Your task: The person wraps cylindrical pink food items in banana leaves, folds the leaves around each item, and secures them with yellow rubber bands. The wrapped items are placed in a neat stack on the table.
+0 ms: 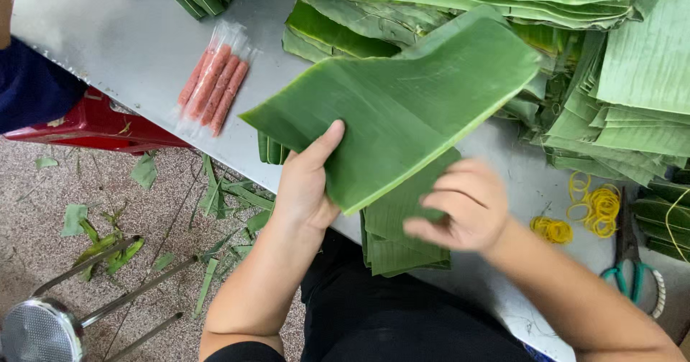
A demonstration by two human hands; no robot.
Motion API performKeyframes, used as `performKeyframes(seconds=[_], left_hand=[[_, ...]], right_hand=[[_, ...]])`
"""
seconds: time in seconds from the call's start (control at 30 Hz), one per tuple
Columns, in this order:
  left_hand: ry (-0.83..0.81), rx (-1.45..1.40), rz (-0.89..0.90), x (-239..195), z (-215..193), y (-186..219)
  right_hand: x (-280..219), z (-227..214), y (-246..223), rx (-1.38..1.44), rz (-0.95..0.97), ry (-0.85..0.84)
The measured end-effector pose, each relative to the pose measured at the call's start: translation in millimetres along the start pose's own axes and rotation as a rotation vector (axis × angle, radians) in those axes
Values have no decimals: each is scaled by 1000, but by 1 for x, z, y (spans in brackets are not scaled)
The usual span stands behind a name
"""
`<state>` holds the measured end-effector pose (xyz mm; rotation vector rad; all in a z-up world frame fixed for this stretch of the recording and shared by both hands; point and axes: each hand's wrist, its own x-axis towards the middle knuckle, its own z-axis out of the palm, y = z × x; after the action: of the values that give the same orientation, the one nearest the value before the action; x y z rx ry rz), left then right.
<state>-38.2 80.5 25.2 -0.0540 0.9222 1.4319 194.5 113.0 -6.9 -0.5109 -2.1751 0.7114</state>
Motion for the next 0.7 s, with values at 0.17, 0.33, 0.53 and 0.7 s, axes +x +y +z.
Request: performKeyframes(seconds=[0.17,0.33,0.53,0.7], left_hand=[[-63,108,-61,-21,-24,-29],[-97,180,-48,-30,-52,-36],[148,196,194,-28,-68,-40],[213,-27,544,-34,-48,33]], right_hand=[[-1,11,-24,1824,746,360],[-5,0,-2,1429,1234,418],[-51,15,-6,1247,1153,302],[-56,-34,-11,1405,837,742]])
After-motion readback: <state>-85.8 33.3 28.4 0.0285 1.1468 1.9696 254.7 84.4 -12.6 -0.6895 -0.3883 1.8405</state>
